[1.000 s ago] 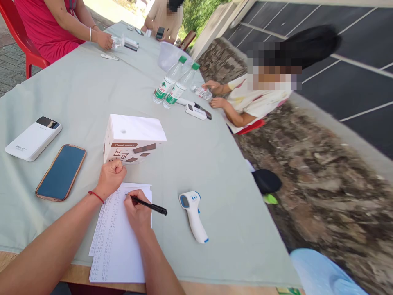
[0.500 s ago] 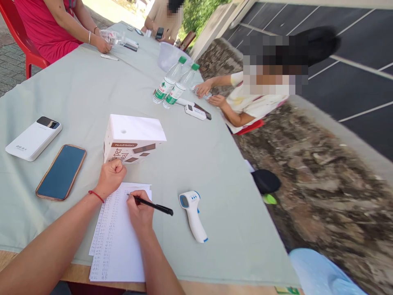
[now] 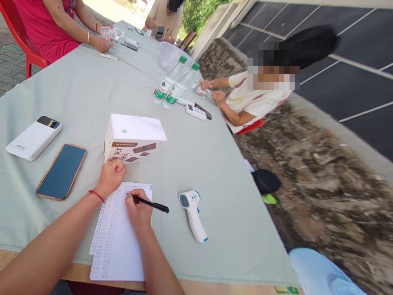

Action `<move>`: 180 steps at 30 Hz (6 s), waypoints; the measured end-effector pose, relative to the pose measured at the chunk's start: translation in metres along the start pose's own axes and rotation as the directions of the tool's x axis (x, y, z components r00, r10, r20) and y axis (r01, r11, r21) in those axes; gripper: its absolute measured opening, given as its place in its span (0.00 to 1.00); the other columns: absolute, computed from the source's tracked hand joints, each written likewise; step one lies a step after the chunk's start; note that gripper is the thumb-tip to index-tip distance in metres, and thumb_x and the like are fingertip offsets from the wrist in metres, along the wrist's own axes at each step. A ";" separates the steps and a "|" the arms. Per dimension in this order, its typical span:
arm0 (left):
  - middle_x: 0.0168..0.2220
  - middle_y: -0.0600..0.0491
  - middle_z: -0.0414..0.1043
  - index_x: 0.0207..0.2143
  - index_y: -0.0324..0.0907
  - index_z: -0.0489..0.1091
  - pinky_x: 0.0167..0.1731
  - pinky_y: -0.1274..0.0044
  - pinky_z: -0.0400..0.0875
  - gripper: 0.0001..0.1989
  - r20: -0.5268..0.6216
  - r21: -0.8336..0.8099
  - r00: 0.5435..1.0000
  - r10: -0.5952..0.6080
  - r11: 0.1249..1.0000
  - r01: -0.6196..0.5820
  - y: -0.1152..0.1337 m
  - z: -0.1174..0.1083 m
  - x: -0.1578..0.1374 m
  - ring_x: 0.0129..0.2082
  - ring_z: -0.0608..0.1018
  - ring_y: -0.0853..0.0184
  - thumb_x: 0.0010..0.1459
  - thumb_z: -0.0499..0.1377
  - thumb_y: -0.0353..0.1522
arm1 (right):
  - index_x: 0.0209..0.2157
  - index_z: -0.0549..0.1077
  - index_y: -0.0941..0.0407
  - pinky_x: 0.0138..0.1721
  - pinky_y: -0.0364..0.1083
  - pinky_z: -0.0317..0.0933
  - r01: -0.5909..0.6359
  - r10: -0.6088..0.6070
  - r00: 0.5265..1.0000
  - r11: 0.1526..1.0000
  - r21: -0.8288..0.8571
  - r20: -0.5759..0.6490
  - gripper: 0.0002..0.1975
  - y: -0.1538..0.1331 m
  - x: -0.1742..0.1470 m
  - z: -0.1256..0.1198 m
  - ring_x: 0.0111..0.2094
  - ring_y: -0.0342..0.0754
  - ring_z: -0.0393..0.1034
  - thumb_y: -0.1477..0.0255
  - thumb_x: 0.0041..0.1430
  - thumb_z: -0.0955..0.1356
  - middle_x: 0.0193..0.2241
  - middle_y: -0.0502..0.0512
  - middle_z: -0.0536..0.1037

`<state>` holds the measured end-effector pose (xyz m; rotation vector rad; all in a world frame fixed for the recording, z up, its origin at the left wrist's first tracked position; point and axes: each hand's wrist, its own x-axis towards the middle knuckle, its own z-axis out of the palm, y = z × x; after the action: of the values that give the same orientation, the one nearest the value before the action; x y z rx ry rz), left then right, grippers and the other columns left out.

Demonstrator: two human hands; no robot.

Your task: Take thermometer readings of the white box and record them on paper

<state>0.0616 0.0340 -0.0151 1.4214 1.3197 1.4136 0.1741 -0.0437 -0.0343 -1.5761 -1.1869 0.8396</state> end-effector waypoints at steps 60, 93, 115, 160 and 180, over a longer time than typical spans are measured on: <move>0.17 0.61 0.43 0.17 0.44 0.41 0.21 0.77 0.46 0.18 -0.002 -0.024 0.999 -0.053 0.998 0.053 0.005 -0.002 0.000 0.20 0.50 0.73 0.45 0.52 0.23 | 0.22 0.70 0.56 0.22 0.42 0.55 -0.032 0.032 0.999 0.999 0.010 0.005 0.04 0.004 0.001 -0.004 0.20 0.42 0.60 0.70 0.45 0.67 0.18 0.46 0.68; 0.39 0.50 0.75 0.36 0.43 0.78 0.32 0.75 0.67 0.11 0.645 0.604 0.730 -0.225 0.736 -0.307 0.016 -0.034 0.010 0.38 0.76 0.61 0.48 0.63 0.25 | 0.22 0.69 0.55 0.24 0.43 0.56 -0.018 0.018 1.000 1.000 0.023 0.013 0.04 0.000 0.003 -0.001 0.22 0.43 0.61 0.69 0.45 0.66 0.19 0.46 0.68; 0.39 0.50 0.75 0.35 0.43 0.77 0.32 0.74 0.65 0.12 0.640 0.579 0.740 -0.208 0.763 -0.287 0.010 -0.033 0.009 0.38 0.75 0.60 0.47 0.61 0.24 | 0.22 0.69 0.55 0.23 0.43 0.54 -0.050 0.050 0.999 0.999 0.011 -0.003 0.04 -0.001 0.001 -0.004 0.21 0.42 0.59 0.70 0.45 0.66 0.19 0.47 0.68; 0.43 0.48 0.76 0.42 0.41 0.67 0.36 0.71 0.73 0.30 0.051 -0.546 0.922 -0.384 0.763 0.347 0.033 -0.083 -0.025 0.38 0.79 0.60 0.36 0.73 0.37 | 0.41 0.72 0.57 0.30 0.48 0.60 -0.032 0.065 0.974 0.988 0.150 -0.218 0.23 -0.029 -0.014 -0.101 0.30 0.51 0.67 0.58 0.45 0.69 0.28 0.53 0.74; 0.44 0.44 0.77 0.45 0.37 0.69 0.43 0.69 0.72 0.32 0.115 -0.577 0.947 -0.300 0.756 0.310 0.009 -0.080 -0.038 0.43 0.79 0.57 0.37 0.74 0.37 | 0.28 0.70 0.56 0.26 0.44 0.55 -0.140 0.049 0.972 0.907 0.397 0.229 0.15 -0.053 -0.060 0.012 0.22 0.44 0.60 0.58 0.51 0.68 0.17 0.45 0.67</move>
<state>-0.0104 -0.0176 -0.0045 0.7548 0.9197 1.4112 0.1297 -0.0944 0.0117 -1.2237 -1.0012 1.2614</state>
